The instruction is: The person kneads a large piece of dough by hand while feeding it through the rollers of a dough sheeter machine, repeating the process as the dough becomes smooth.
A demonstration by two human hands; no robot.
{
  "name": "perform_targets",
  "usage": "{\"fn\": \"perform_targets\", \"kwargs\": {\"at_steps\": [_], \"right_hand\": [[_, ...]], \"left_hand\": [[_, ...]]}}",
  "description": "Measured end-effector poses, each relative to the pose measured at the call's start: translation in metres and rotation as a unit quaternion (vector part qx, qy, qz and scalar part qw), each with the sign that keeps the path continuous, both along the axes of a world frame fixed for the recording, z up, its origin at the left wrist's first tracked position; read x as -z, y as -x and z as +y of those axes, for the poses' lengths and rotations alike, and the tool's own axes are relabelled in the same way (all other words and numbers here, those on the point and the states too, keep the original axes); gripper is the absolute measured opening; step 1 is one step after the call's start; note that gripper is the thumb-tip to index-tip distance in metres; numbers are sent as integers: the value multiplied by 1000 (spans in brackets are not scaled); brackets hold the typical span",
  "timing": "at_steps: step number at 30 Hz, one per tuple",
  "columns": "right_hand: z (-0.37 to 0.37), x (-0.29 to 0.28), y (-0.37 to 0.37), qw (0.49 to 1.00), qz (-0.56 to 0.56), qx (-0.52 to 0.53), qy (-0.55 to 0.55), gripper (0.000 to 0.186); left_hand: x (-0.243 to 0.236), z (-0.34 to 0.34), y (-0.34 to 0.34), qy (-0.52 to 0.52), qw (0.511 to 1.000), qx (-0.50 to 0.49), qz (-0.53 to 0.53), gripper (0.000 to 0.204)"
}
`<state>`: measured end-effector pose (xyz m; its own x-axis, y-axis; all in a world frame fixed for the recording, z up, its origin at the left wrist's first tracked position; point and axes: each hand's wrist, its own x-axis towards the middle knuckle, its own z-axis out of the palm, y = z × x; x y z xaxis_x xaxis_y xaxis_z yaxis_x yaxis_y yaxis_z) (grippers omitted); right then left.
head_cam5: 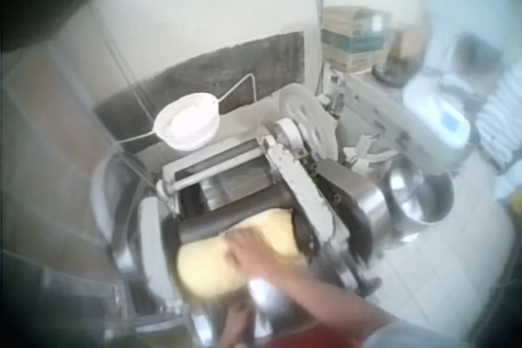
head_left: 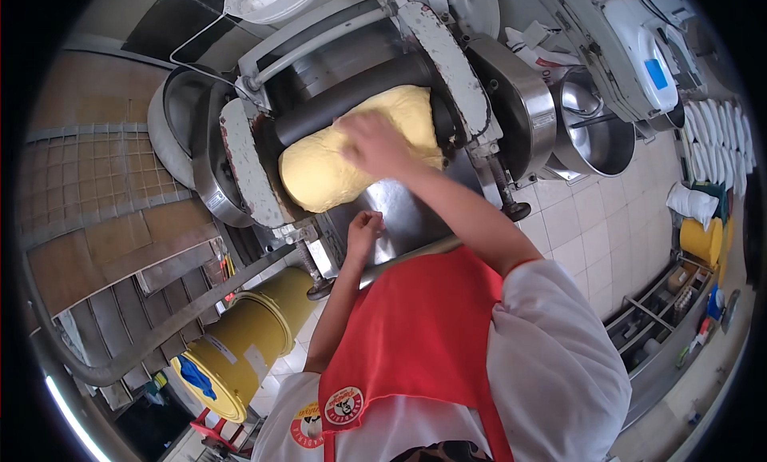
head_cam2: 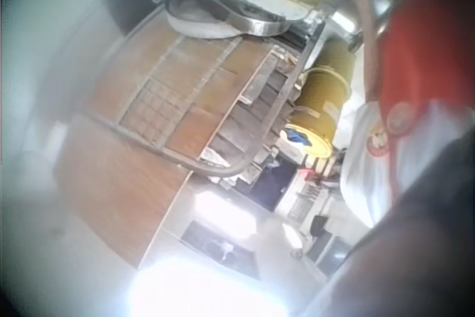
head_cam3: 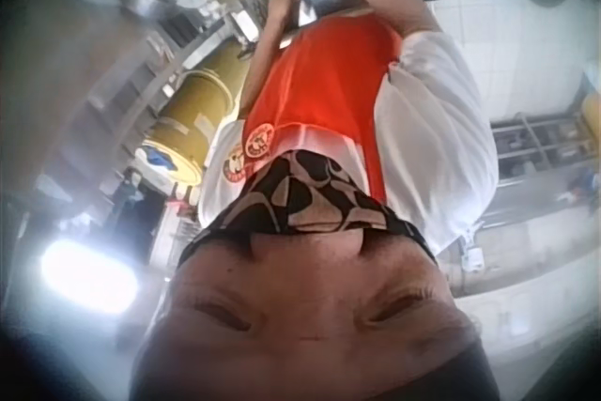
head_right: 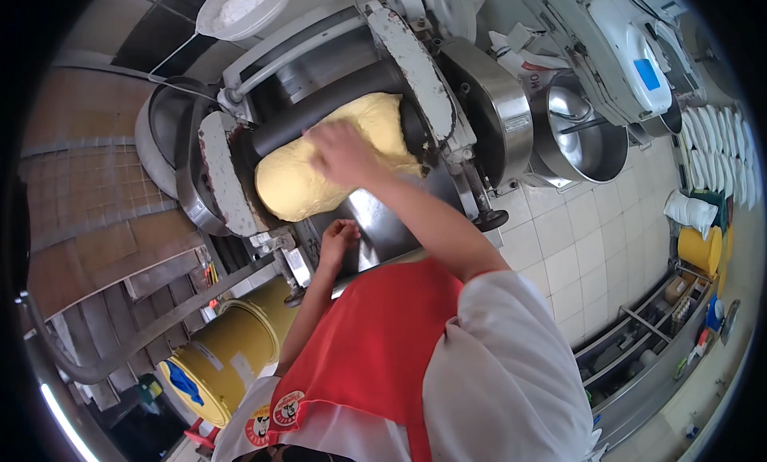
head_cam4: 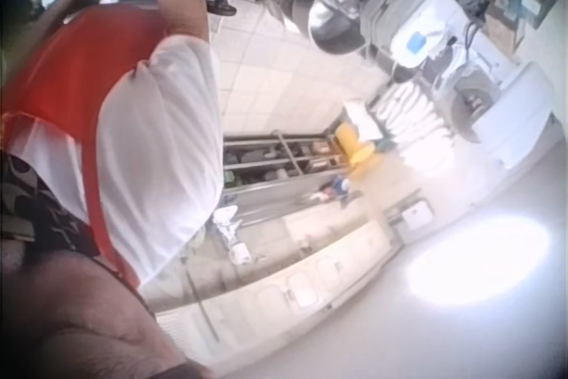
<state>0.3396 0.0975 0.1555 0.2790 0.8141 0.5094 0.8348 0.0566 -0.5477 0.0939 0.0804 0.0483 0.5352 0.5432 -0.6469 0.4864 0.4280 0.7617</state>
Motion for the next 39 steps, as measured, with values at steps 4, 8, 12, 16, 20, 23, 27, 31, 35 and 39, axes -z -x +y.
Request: {"fn": "perform_targets", "kwargs": {"at_steps": [4, 8, 12, 16, 20, 23, 27, 31, 35, 39], "right_hand": [[-123, 44, 59, 991, 66, -82, 82, 58], [-186, 145, 75, 912, 310, 57, 262, 76], [-149, 171, 34, 851, 382, 250, 258, 88], [-77, 144, -16, 799, 477, -75, 358, 83], [-84, 123, 16, 773, 586, -52, 238, 72], [-86, 113, 25, 700, 703, -40, 120, 65], [-75, 0, 16, 604, 791, 64, 74, 61], [-96, 0, 34, 874, 440, 186, -92, 64], [-159, 64, 49, 903, 359, 223, 76, 75], [-180, 188, 41, 878, 305, 276, 243, 86]], "left_hand": [[32, -4, 13, 36, 996, 10, 82, 53], [54, 13, 16, 21, 982, -88, 165, 107], [43, 61, -15, -1, 997, -35, 62, 113], [30, 68, -33, 14, 996, -23, -80, 85], [-12, 48, -23, 63, 989, -95, -96, 69], [-60, 41, -33, 38, 981, -124, -145, 62], [-95, 62, -31, 57, 971, -150, -179, 55], [-103, 29, -31, -32, 935, -245, -254, 40], [-32, -12, 4, -128, 948, -272, -104, 44], [35, -21, 7, -111, 979, -147, 85, 79]]}}
